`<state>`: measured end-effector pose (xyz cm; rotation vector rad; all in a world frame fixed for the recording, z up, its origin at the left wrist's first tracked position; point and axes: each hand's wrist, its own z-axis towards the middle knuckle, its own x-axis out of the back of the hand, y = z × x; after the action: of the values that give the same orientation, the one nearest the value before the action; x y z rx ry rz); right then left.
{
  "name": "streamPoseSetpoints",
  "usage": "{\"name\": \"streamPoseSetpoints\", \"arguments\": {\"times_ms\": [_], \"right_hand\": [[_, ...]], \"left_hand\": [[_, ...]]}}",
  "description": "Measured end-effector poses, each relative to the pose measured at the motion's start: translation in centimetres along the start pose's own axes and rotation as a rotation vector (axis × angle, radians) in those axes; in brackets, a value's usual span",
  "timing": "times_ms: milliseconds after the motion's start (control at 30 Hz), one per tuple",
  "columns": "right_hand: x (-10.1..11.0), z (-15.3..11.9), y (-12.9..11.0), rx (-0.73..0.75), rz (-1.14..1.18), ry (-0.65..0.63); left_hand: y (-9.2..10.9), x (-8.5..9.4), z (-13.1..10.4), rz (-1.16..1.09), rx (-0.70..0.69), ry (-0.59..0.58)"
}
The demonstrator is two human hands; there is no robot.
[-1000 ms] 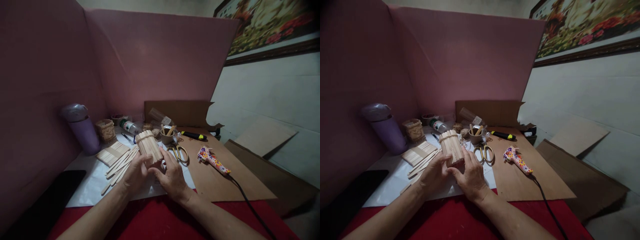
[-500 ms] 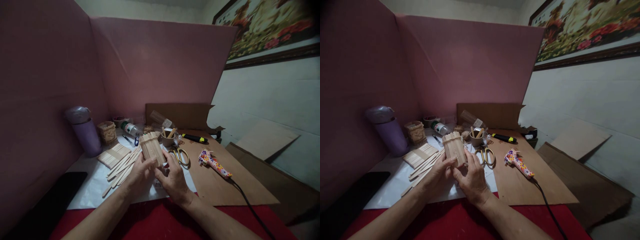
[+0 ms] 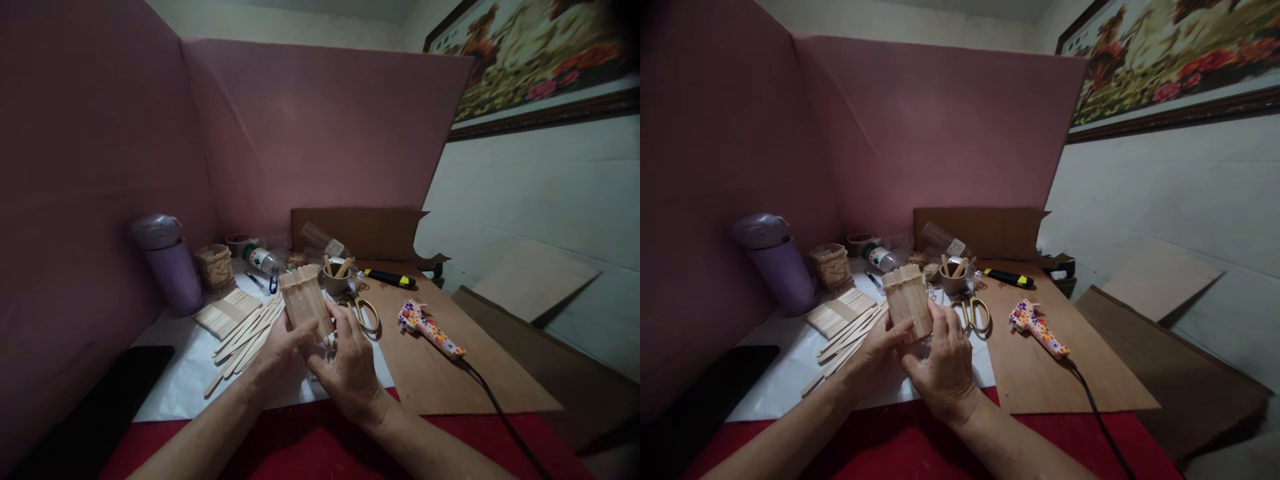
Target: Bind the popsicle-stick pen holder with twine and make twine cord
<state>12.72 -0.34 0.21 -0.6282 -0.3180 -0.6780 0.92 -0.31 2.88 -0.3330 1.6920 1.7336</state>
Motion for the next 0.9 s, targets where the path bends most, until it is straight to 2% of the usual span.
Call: {"name": "streamPoseSetpoints", "arguments": {"times_ms": [267, 533, 667, 767, 900], "right_hand": [[0.3, -0.1, -0.3, 0.008, -0.028, -0.023], [0.2, -0.1, -0.1, -0.032, -0.024, -0.089], [0.2, 0.0, 0.0, -0.014, -0.023, -0.05], [0.1, 0.2, 0.2, -0.011, -0.053, -0.022], [0.0, 0.3, 0.6, -0.018, -0.074, -0.015]], "left_hand": [[0.5, 0.0, -0.6, -0.139, 0.173, 0.0], [-0.1, 0.7, -0.4, -0.196, 0.152, -0.154], [0.0, 0.3, -0.5, -0.151, 0.173, -0.17], [0.3, 0.0, -0.3, -0.075, 0.053, -0.055], [1.0, 0.9, 0.6, 0.191, -0.247, 0.301]]}}
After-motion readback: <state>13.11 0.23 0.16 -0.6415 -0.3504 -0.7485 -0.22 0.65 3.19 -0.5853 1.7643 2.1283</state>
